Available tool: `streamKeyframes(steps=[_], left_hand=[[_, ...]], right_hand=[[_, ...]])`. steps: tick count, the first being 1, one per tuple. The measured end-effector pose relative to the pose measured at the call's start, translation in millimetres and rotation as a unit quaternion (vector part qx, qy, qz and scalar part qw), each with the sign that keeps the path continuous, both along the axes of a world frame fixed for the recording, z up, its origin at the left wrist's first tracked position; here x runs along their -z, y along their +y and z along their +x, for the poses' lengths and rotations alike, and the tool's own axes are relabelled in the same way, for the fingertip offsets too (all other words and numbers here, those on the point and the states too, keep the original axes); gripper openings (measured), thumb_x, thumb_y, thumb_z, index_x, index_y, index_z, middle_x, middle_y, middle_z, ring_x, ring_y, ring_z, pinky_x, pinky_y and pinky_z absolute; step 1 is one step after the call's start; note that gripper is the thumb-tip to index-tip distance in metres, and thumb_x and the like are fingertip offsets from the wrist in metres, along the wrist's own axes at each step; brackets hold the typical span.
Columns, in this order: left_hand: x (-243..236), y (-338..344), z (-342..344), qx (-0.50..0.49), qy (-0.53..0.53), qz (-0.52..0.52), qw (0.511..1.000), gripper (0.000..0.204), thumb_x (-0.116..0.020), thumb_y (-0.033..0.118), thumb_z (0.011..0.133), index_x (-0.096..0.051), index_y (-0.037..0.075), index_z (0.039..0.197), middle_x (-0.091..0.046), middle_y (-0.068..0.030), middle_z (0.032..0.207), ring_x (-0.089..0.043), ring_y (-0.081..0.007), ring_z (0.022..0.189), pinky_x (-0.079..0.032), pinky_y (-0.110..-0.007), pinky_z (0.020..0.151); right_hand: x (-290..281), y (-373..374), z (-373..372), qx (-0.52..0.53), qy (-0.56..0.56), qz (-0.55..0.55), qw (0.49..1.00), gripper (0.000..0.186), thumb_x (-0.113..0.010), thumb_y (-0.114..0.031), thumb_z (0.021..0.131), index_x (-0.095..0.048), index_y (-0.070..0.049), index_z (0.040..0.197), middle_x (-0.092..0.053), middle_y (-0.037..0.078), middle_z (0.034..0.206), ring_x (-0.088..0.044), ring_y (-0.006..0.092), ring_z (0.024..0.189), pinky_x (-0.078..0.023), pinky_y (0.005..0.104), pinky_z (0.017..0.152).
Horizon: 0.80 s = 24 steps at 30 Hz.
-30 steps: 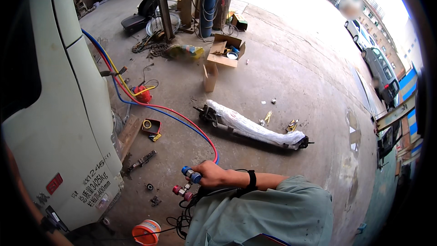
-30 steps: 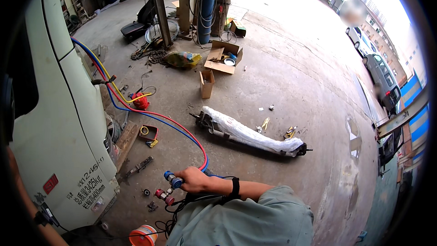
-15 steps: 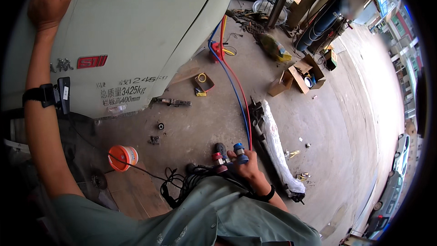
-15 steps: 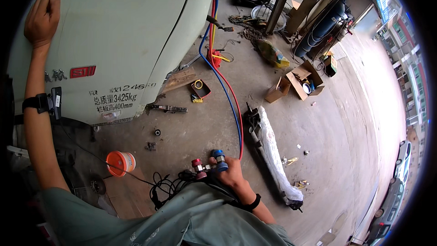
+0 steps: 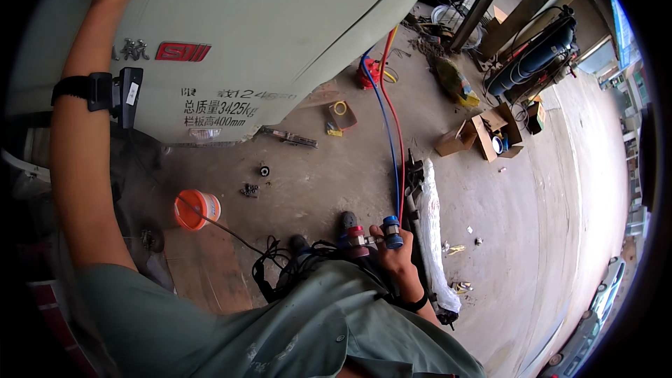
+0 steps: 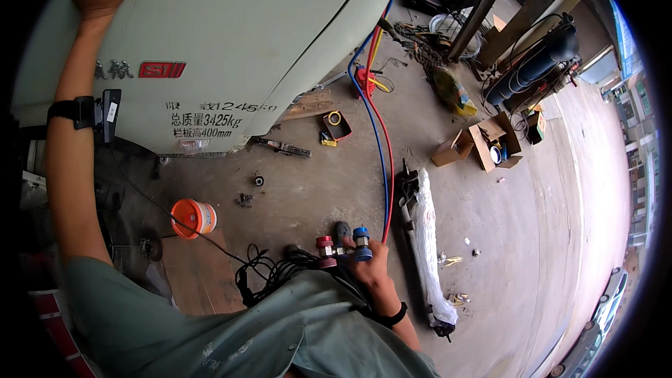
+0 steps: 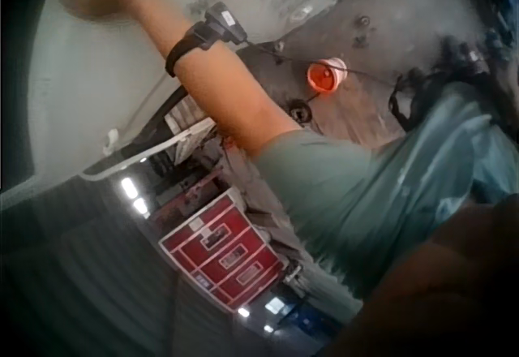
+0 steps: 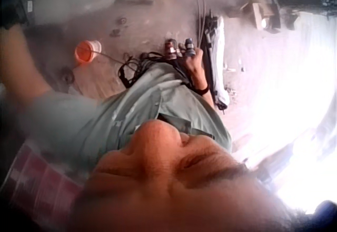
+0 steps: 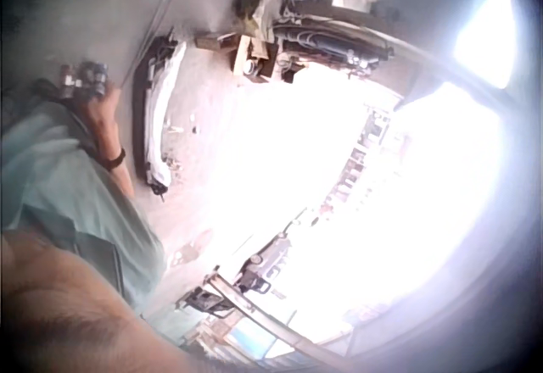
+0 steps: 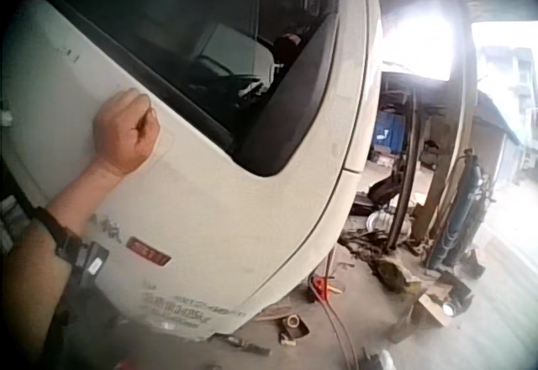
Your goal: The person handles a manifold gauge set with colorful hoses, connects couplers to a vehicle's AC lines, and opens the valves while working near the front of a white truck.
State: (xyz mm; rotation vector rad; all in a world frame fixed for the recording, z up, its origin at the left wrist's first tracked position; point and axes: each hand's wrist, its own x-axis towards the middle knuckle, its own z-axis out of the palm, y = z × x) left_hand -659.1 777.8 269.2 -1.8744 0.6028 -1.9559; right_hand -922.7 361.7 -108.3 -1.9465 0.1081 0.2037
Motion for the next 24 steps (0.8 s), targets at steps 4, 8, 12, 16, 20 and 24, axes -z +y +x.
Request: streamKeyframes(steps=[4, 8, 12, 16, 20, 24], left_hand=[[2.0, 13.7, 2.1, -0.002, -0.007, 0.038, 0.999, 0.019, -0.058, 0.009, 0.08, -0.044, 0.005, 0.069, -0.044, -0.0131, 0.068, -0.047, -0.0344, 0.064, -0.038, -0.043, 0.058], [-3.9, 20.0, -9.7, -0.004, -0.001, 0.051, 0.999, 0.018, -0.057, 0.013, 0.08, -0.044, 0.008, 0.069, -0.043, -0.0104, 0.068, -0.047, -0.0322, 0.063, -0.038, -0.043, 0.058], [2.7, 13.8, -5.8, 0.042, 0.013, 0.002, 0.999, 0.018, -0.058, 0.014, 0.079, -0.045, 0.01, 0.068, -0.041, -0.0088, 0.067, -0.048, -0.0297, 0.062, -0.039, -0.041, 0.057], [10.4, 31.1, 6.6, 0.001, -0.008, -0.016, 1.0, 0.012, -0.064, 0.024, 0.066, -0.053, 0.018, 0.065, -0.05, 0.0013, 0.072, -0.054, -0.0204, 0.07, -0.042, -0.036, 0.063], [10.6, 29.0, 1.0, 0.031, -0.005, -0.032, 0.999, 0.015, -0.063, 0.021, 0.066, -0.049, 0.017, 0.063, -0.045, 0.0013, 0.068, -0.05, -0.0186, 0.066, -0.038, -0.035, 0.059], [10.7, 32.8, 3.6, 0.083, -0.008, -0.029, 0.996, 0.016, -0.064, 0.022, 0.066, -0.05, 0.015, 0.063, -0.046, 0.0004, 0.069, -0.05, -0.0189, 0.068, -0.04, -0.035, 0.062]], right_hand=[[-3.7, -1.3, 17.0, 0.002, 0.005, -0.031, 0.999, 0.029, -0.072, -0.019, 0.089, -0.062, 0.0, 0.07, -0.054, 0.0, 0.06, -0.049, 0.007, 0.06, -0.04, 0.0301, 0.052], [-4.8, 5.2, 40.2, -0.006, -0.018, 0.025, 1.0, 0.025, -0.071, -0.017, 0.089, -0.064, -0.001, 0.072, -0.055, -0.002, 0.061, -0.05, 0.0066, 0.061, -0.04, 0.0286, 0.053], [19.6, 10.7, 64.2, 0.004, -0.03, 0.114, 0.993, 0.02, -0.072, -0.012, 0.088, -0.063, 0.001, 0.076, -0.059, -0.001, 0.069, -0.052, 0.0076, 0.067, -0.044, 0.0271, 0.061], [9.2, 37.1, 91.3, -0.031, -0.035, 0.083, 0.995, 0.018, -0.072, -0.007, 0.085, -0.061, 0.002, 0.075, -0.058, -0.001, 0.07, -0.051, 0.0078, 0.071, -0.044, 0.0275, 0.064], [16.5, 53.5, 116.0, -0.099, -0.024, 0.083, 0.991, 0.006, -0.061, 0.0, 0.08, -0.058, 0.002, 0.075, -0.056, -0.001, 0.069, -0.048, 0.0082, 0.067, -0.039, 0.0258, 0.061], [-4.2, 92.0, 114.4, -0.122, -0.037, 0.098, 0.987, 0.01, -0.061, -0.004, 0.082, -0.055, -0.005, 0.074, -0.048, -0.004, 0.063, -0.043, 0.0052, 0.058, -0.031, 0.0225, 0.054]])
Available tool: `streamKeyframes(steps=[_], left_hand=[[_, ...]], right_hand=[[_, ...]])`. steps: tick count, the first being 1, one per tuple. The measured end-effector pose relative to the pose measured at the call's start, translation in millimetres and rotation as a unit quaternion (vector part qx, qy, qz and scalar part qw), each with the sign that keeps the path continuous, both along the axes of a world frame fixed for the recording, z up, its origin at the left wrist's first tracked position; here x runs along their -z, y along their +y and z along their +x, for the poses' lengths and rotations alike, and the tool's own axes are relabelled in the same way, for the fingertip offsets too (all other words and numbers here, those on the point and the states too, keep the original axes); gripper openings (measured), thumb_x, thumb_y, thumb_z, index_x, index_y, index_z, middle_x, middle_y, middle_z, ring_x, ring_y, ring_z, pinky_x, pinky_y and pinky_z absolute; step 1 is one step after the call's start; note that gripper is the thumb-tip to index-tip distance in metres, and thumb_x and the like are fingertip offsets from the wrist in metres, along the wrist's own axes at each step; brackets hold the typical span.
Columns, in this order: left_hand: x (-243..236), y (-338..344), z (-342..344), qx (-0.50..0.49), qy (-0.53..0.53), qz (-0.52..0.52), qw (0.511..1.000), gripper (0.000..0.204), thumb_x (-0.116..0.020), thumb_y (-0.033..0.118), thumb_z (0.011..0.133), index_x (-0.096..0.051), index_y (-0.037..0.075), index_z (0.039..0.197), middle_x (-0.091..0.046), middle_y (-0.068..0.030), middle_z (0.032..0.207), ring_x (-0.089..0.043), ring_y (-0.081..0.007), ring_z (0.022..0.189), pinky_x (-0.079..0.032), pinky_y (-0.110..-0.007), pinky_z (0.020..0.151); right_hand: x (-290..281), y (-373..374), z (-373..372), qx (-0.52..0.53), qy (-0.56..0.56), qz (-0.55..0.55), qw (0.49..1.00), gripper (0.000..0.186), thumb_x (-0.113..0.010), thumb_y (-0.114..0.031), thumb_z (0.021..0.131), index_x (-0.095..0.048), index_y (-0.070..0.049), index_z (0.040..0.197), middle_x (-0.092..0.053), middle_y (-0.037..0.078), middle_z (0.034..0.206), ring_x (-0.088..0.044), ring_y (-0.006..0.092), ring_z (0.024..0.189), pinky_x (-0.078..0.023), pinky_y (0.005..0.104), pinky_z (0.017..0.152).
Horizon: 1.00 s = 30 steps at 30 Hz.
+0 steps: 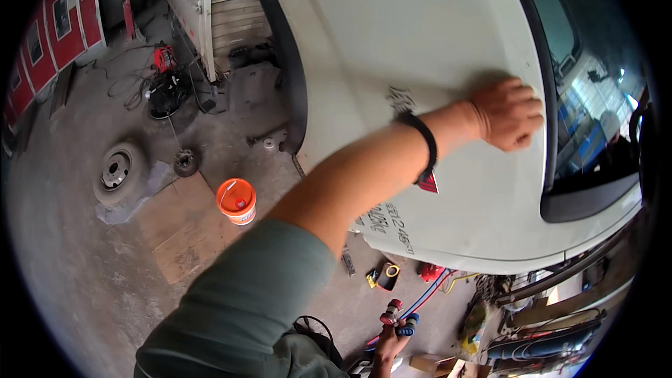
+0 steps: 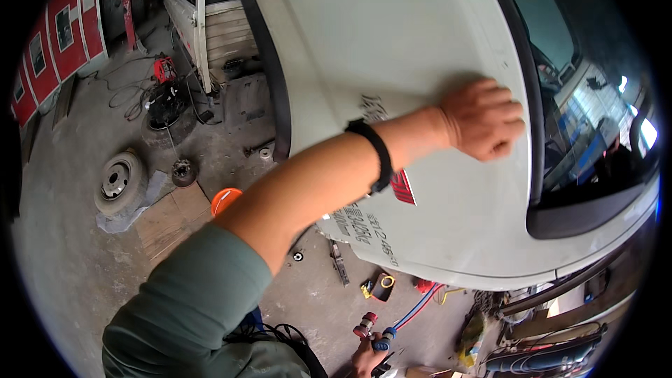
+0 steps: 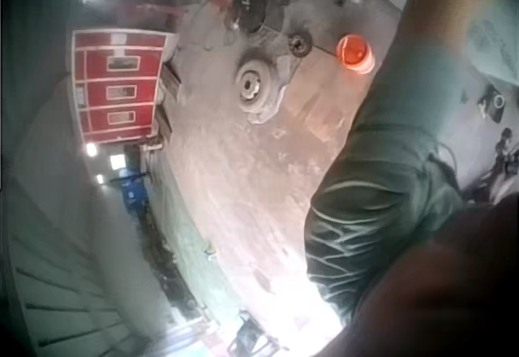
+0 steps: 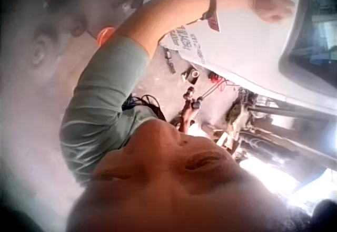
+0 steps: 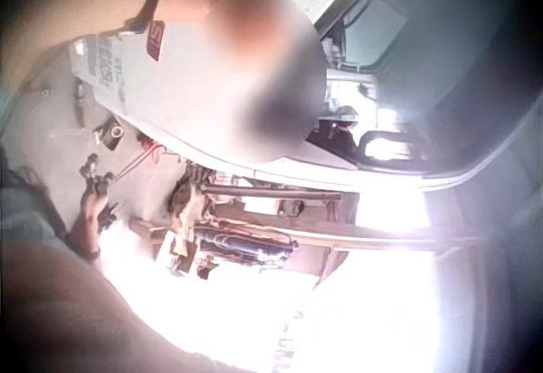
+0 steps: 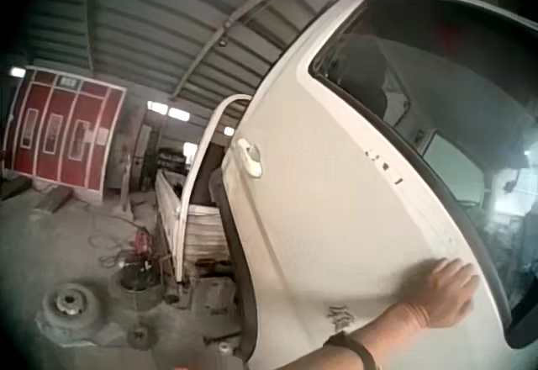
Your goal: The person handles a manifold gauge set with colorful hoses, connects couplers to a vehicle's AC lines, and opens the valves while working near the front of a white truck.
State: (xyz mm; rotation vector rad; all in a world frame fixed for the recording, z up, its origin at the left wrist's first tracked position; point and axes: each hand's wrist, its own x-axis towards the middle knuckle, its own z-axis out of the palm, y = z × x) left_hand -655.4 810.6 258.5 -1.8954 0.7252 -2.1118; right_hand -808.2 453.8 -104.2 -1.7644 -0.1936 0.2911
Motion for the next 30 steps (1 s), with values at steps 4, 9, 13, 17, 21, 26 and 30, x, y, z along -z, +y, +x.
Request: streamKeyframes(steps=[4, 9, 13, 17, 21, 26, 30], left_hand=[[2.1, 0.3, 7.8, 0.083, 0.059, -0.04, 0.994, 0.014, -0.062, 0.024, 0.069, -0.056, 0.013, 0.063, -0.055, 0.0003, 0.071, -0.054, -0.0205, 0.073, -0.044, -0.037, 0.069], [89.0, 6.3, -83.0, 0.338, 0.279, -0.404, 0.803, 0.013, -0.062, 0.011, 0.078, -0.05, 0.006, 0.08, -0.054, -0.0118, 0.079, -0.054, -0.031, 0.075, -0.045, -0.044, 0.068], [240.5, 65.1, -207.9, 0.323, 0.475, -0.572, 0.586, 0.022, -0.057, 0.006, 0.068, -0.045, 0.006, 0.087, -0.049, -0.009, 0.084, -0.049, -0.0243, 0.076, -0.043, -0.039, 0.069], [338.5, 61.1, -306.1, 0.298, 0.632, -0.561, 0.445, 0.04, -0.064, 0.008, 0.073, -0.052, 0.003, 0.111, -0.058, -0.013, 0.101, -0.058, -0.0268, 0.091, -0.047, -0.037, 0.082], [365.7, 48.7, -347.3, 0.47, 0.555, -0.589, 0.353, 0.049, -0.07, 0.008, 0.077, -0.051, 0.005, 0.123, -0.061, -0.0149, 0.116, -0.06, -0.024, 0.107, -0.048, -0.036, 0.092], [393.3, 102.9, -365.6, 0.446, 0.473, -0.667, 0.364, 0.036, -0.058, -0.001, 0.09, -0.051, 0.006, 0.124, -0.061, -0.0103, 0.116, -0.057, -0.0175, 0.111, -0.048, -0.033, 0.094], [405.5, 161.7, -373.7, 0.391, 0.537, -0.641, 0.384, 0.037, -0.064, 0.012, 0.088, -0.055, 0.005, 0.123, -0.063, -0.0154, 0.116, -0.06, -0.0264, 0.111, -0.048, -0.035, 0.095]], right_hand=[[28.9, 12.7, -5.0, 0.051, -0.046, 0.025, 0.997, 0.013, -0.061, -0.012, 0.089, -0.057, -0.01, 0.077, -0.042, -0.007, 0.062, -0.035, 0.002, 0.051, -0.024, 0.0218, 0.046], [2.5, 70.0, -62.9, 0.117, -0.097, 0.051, 0.987, 0.015, -0.059, -0.02, 0.093, -0.054, -0.01, 0.083, -0.034, -0.006, 0.054, -0.027, 0.0026, 0.039, -0.019, 0.0228, 0.036], [-50.5, 161.4, -107.0, 0.135, -0.063, 0.07, 0.986, 0.029, -0.057, -0.013, 0.095, -0.04, -0.015, 0.071, -0.032, -0.005, 0.048, -0.025, 0.0044, 0.037, -0.018, 0.0249, 0.034], [-79.3, 245.9, -122.0, 0.029, 0.017, 0.096, 0.995, 0.03, -0.056, -0.012, 0.096, -0.041, -0.015, 0.07, -0.037, -0.004, 0.052, -0.029, 0.0048, 0.038, -0.021, 0.0251, 0.035], [-71.0, 318.6, -132.9, -0.117, 0.092, 0.006, 0.989, 0.018, -0.058, -0.016, 0.096, -0.058, -0.005, 0.081, -0.053, -0.001, 0.065, -0.047, 0.0066, 0.056, -0.037, 0.0228, 0.053], [-41.4, 393.2, -146.2, -0.214, 0.056, -0.089, 0.971, 0.014, -0.063, -0.015, 0.093, -0.063, -0.001, 0.088, -0.06, 0.0, 0.08, -0.053, 0.0074, 0.074, -0.043, 0.0258, 0.064], [-33.1, 448.4, -152.0, -0.28, -0.019, -0.153, 0.948, 0.012, -0.069, -0.012, 0.088, -0.065, -0.001, 0.085, -0.058, 0.001, 0.07, -0.053, 0.0094, 0.065, -0.043, 0.0285, 0.058]])
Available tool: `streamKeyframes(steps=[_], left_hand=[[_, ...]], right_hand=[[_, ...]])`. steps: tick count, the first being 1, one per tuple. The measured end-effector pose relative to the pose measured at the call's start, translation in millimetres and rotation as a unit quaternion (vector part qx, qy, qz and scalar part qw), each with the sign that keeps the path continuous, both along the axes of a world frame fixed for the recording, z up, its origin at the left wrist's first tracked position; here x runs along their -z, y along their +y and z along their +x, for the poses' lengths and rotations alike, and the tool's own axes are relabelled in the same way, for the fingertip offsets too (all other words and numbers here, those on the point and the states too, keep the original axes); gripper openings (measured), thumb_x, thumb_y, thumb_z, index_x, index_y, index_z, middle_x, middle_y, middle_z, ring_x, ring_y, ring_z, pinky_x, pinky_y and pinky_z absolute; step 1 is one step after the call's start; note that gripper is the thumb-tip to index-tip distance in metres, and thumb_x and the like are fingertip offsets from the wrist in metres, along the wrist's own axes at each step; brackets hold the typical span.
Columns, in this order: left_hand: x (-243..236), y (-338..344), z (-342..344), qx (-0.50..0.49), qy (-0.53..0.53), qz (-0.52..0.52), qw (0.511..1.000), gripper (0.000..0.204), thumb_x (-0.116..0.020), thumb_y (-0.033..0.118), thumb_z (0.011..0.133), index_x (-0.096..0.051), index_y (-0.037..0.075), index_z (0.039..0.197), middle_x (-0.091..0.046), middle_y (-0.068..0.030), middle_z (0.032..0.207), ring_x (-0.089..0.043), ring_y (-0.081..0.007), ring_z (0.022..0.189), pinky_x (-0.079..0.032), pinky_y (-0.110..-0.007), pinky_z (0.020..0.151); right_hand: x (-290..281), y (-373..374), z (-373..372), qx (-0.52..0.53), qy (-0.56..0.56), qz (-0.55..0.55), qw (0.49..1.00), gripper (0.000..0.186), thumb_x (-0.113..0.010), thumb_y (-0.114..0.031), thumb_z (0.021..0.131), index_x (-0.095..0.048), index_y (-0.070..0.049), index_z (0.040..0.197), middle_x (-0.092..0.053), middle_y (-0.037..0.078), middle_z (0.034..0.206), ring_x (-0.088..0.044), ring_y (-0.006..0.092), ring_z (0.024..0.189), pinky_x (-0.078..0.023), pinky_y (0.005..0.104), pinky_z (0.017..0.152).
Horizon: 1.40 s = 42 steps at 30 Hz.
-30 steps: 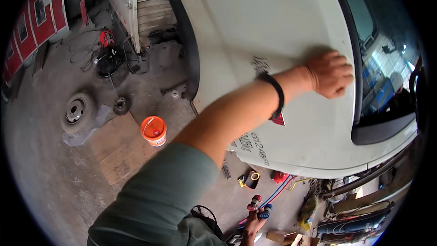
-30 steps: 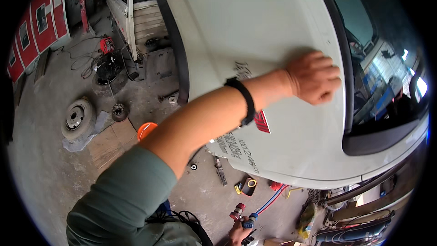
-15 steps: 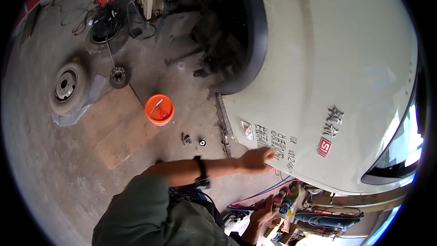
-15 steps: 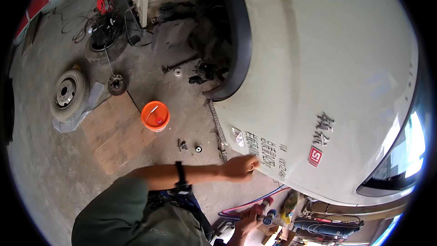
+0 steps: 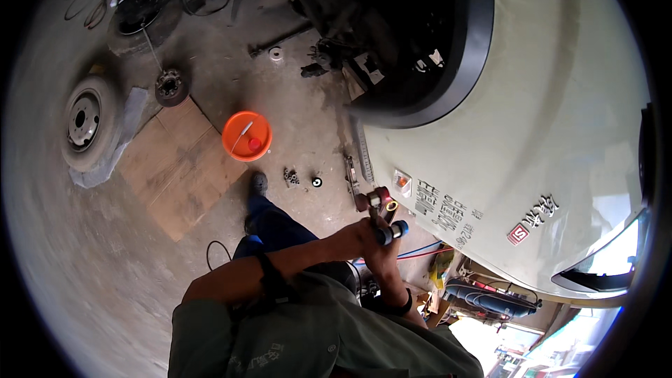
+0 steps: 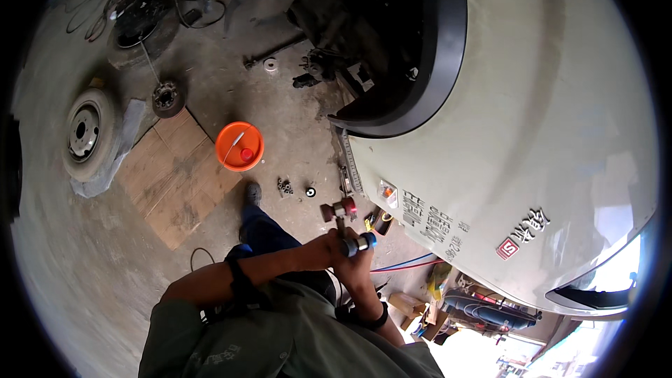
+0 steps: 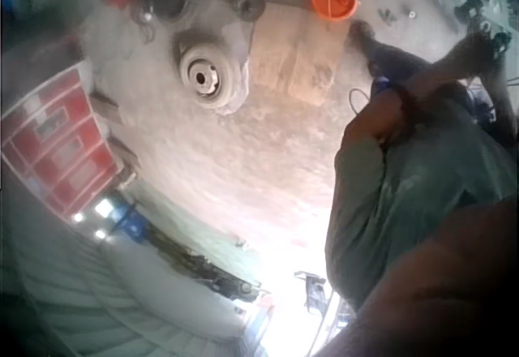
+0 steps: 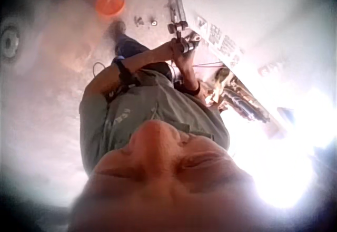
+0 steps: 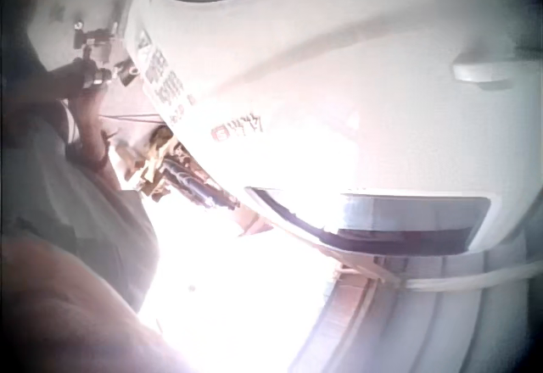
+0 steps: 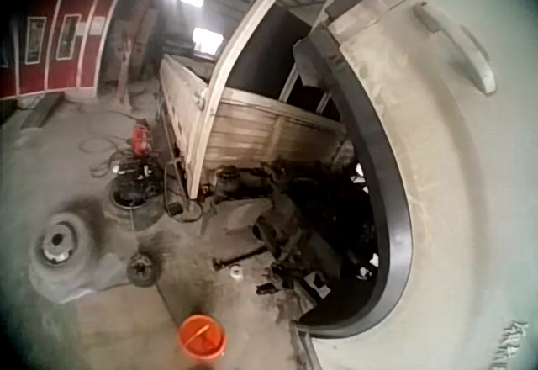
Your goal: The person handles a manifold gauge set with colorful hoses, connects couplers to a vehicle's AC lines, and opens the valves while working near the front of a white truck.
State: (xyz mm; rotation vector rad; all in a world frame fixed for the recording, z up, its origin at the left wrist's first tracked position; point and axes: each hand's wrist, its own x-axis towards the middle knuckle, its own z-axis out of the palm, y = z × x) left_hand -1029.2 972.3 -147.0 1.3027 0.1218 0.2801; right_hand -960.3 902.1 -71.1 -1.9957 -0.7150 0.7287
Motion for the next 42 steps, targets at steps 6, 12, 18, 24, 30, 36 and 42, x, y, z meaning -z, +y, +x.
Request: streamKeyframes(steps=[6, 12, 18, 24, 30, 36, 42], left_hand=[[35.8, 50.3, 5.0, -0.022, 0.082, -0.002, 0.996, 0.043, -0.059, 0.004, 0.085, -0.052, 0.003, 0.127, -0.059, -0.0106, 0.121, -0.058, -0.0219, 0.112, -0.045, -0.034, 0.098], [9.5, 112.0, 0.8, 0.034, 0.101, -0.458, 0.882, 0.019, -0.063, 0.011, 0.088, -0.058, 0.008, 0.105, -0.058, -0.0035, 0.091, -0.054, -0.011, 0.077, -0.044, -0.029, 0.071], [15.7, 176.8, -28.3, 0.073, 0.101, -0.475, 0.871, 0.017, -0.05, 0.014, 0.096, -0.055, 0.005, 0.082, -0.041, 0.0017, 0.061, -0.034, -0.0095, 0.051, -0.034, -0.028, 0.056], [-5.4, 248.3, -66.4, 0.148, 0.113, -0.465, 0.865, 0.019, -0.048, 0.019, 0.098, -0.055, 0.009, 0.083, -0.048, 0.001, 0.065, -0.047, -0.0122, 0.066, -0.036, -0.028, 0.066], [-27.2, 269.7, -96.9, 0.214, 0.089, -0.431, 0.872, 0.023, -0.05, 0.032, 0.101, -0.058, 0.014, 0.09, -0.062, 0.0029, 0.085, -0.057, -0.0087, 0.084, -0.04, -0.026, 0.072], [-25.6, 271.0, -111.1, 0.254, 0.09, -0.383, 0.884, 0.021, -0.052, 0.035, 0.101, -0.057, 0.016, 0.094, -0.063, 0.0016, 0.093, -0.057, -0.0093, 0.093, -0.042, -0.028, 0.076], [-33.9, 290.4, -100.1, 0.266, 0.08, -0.382, 0.881, 0.021, -0.05, 0.034, 0.101, -0.058, 0.017, 0.091, -0.063, 0.0016, 0.091, -0.057, -0.0106, 0.094, -0.042, -0.027, 0.075]], right_hand=[[-0.9, 74.0, 20.4, -0.111, -0.101, -0.027, 0.988, 0.017, -0.075, -0.011, 0.077, -0.067, 0.0, 0.089, -0.064, 0.018, 0.097, -0.065, 0.0331, 0.084, -0.053, 0.0378, 0.069], [-35.2, 126.5, 28.9, -0.263, -0.269, -0.09, 0.922, 0.045, -0.077, -0.014, 0.078, -0.062, -0.001, 0.118, -0.059, 0.019, 0.124, -0.056, 0.0341, 0.116, -0.047, 0.0415, 0.094], [-106.7, 145.9, 64.9, -0.01, -0.356, -0.057, 0.933, 0.037, -0.07, 0.005, 0.082, -0.062, 0.0, 0.118, -0.062, 0.016, 0.125, -0.061, 0.0272, 0.112, -0.051, 0.0367, 0.093], [-264.7, 179.2, 74.1, 0.13, -0.626, 0.071, 0.766, 0.023, -0.059, 0.004, 0.093, -0.063, 0.004, 0.116, -0.064, 0.014, 0.12, -0.067, 0.022, 0.1, -0.055, 0.03, 0.084], [-362.1, 244.4, 43.8, 0.153, -0.718, 0.056, 0.676, 0.02, -0.061, 0.001, 0.093, -0.067, 0.0, 0.112, -0.067, 0.012, 0.114, -0.066, 0.0206, 0.103, -0.056, 0.0307, 0.09], [-440.5, 245.8, 58.1, 0.155, -0.813, 0.039, 0.559, 0.016, -0.066, -0.008, 0.092, -0.068, -0.003, 0.107, -0.07, 0.011, 0.105, -0.067, 0.0216, 0.099, -0.053, 0.0309, 0.088], [-512.9, 282.9, 64.7, 0.255, -0.843, 0.089, 0.465, 0.03, -0.068, -0.03, 0.09, -0.067, -0.004, 0.103, -0.07, 0.012, 0.101, -0.068, 0.0271, 0.097, -0.051, 0.0379, 0.09]])
